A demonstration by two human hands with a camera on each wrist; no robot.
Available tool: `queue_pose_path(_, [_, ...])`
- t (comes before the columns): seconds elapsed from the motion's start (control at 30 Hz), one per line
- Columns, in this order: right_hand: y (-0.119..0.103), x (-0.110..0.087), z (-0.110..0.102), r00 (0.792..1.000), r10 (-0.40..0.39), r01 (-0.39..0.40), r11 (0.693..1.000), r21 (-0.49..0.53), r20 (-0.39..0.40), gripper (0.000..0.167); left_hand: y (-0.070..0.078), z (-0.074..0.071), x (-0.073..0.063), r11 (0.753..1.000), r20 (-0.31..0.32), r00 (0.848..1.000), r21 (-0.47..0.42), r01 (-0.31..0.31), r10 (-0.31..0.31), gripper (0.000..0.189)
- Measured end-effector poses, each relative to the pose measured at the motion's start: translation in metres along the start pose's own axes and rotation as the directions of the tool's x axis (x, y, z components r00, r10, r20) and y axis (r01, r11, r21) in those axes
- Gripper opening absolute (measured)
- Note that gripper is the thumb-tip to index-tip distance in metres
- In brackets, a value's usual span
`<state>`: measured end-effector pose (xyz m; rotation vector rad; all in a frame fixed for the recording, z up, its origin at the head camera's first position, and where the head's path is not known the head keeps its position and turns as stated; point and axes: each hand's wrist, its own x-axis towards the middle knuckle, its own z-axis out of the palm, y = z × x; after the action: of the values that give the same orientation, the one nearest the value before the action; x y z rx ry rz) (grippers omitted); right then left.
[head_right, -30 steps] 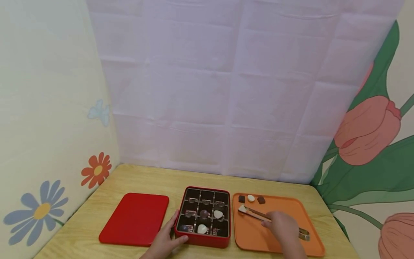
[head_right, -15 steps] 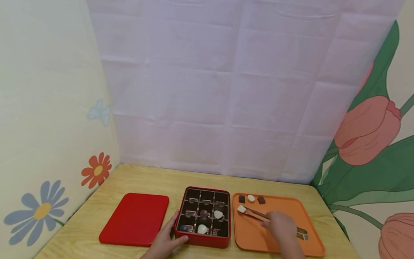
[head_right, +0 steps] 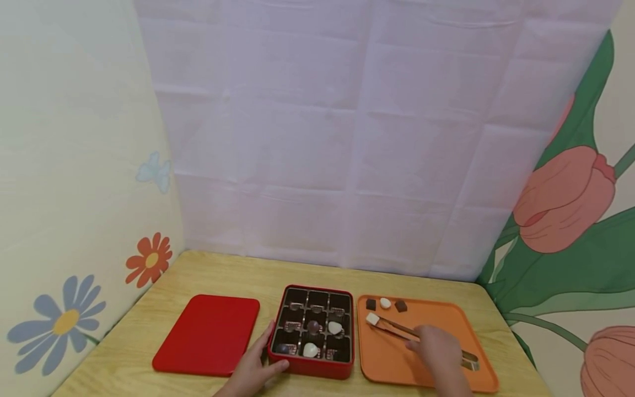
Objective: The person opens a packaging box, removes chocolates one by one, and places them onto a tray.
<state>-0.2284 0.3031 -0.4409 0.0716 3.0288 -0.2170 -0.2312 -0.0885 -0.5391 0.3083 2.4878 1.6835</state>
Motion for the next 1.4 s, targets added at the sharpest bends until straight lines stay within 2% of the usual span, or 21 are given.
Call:
queue_pose_path(0.5, [0.014,0.002,0.003,0.999,0.038,-0.037,0.999,-0.015,0.016,0.047,0.0,0.0,0.0,1.0,0.004,1.0,-0.011,-0.01,0.01,0.108])
queue_pose_path(0.83, [0.017,-0.005,-0.012,1.0,0.022,-0.022,1.0,0.01,0.0,0.048,-0.002,0.0,0.001,1.0,0.004,1.0,-0.009,-0.022,0.023,0.107])
queue_pose_path(1.1, [0.002,-0.008,-0.025,0.999,0.0,0.001,0.999,0.038,-0.033,0.05,-0.001,0.0,0.0,1.0,0.006,1.0,-0.014,-0.011,0.011,0.108])
queue_pose_path(1.4, [-0.029,-0.009,-0.037,0.995,-0.064,0.066,0.998,0.024,-0.076,0.051,0.0,0.0,0.0,1.0,0.0,1.0,-0.015,-0.008,0.008,0.108])
